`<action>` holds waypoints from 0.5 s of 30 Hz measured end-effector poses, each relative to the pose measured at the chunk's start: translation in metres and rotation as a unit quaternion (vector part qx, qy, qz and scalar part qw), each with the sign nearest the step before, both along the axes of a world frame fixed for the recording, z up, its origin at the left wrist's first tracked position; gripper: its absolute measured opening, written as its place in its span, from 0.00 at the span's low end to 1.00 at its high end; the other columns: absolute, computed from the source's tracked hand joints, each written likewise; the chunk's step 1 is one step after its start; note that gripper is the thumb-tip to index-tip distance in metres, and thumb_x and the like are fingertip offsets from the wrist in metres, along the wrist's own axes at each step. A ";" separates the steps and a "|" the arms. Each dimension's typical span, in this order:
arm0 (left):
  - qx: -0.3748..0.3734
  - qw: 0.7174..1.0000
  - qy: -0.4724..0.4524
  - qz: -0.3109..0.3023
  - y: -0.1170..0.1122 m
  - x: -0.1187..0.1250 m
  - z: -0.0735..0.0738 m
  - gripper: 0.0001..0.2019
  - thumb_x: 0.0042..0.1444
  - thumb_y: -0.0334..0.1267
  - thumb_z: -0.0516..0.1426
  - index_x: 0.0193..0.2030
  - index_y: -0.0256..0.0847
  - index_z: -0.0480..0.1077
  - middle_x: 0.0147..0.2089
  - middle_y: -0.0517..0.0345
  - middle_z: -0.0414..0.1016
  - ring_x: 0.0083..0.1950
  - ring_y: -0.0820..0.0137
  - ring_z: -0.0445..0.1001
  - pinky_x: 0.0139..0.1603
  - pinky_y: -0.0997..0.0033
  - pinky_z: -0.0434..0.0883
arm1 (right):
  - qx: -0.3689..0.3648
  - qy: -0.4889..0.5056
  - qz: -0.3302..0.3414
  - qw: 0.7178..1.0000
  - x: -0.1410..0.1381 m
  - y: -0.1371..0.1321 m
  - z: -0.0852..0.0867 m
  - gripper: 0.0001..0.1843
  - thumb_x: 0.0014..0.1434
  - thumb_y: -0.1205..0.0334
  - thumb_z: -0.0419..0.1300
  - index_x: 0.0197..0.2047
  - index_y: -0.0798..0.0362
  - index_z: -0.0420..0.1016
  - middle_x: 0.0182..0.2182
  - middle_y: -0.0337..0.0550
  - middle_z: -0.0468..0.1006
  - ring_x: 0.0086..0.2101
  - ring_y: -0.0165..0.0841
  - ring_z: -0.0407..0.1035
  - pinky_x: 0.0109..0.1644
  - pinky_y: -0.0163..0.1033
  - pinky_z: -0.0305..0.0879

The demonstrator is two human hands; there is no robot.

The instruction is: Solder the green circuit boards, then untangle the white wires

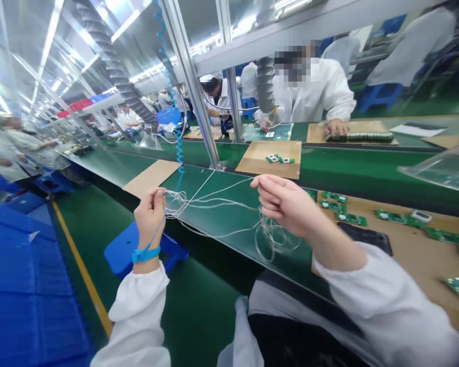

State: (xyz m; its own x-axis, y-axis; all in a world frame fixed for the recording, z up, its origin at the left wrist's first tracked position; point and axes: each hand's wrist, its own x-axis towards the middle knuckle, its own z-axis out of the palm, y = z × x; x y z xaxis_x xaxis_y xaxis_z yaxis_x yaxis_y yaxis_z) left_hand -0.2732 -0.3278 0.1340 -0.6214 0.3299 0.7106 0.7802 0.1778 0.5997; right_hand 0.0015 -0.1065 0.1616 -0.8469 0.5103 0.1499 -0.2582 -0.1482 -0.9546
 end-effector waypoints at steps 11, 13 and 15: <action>0.111 0.987 -0.114 -0.018 -0.031 -0.064 -0.013 0.11 0.72 0.44 0.55 0.40 0.40 0.66 0.26 0.69 0.62 0.23 0.76 0.66 0.31 0.69 0.75 | -0.055 -0.022 0.014 0.998 0.074 0.039 -0.021 0.19 0.64 0.50 0.64 0.57 0.43 0.77 0.20 0.25 0.53 0.17 0.22 0.37 0.15 0.29 0.40; 0.088 0.990 -0.109 -0.024 -0.027 -0.041 -0.014 0.10 0.68 0.43 0.62 0.41 0.40 0.69 0.31 0.64 0.65 0.29 0.71 0.71 0.32 0.67 0.74 | -0.110 0.012 0.048 0.993 0.056 0.022 -0.026 0.15 0.68 0.53 0.63 0.57 0.41 0.75 0.23 0.27 0.53 0.18 0.23 0.35 0.14 0.27 0.37; 0.070 0.993 -0.093 -0.025 -0.022 0.002 -0.020 0.09 0.65 0.40 0.65 0.45 0.42 0.71 0.38 0.58 0.67 0.38 0.66 0.74 0.38 0.63 0.75 | -0.149 0.022 0.079 0.985 0.039 0.009 -0.026 0.12 0.71 0.54 0.62 0.56 0.42 0.74 0.24 0.27 0.51 0.19 0.24 0.33 0.15 0.26 0.37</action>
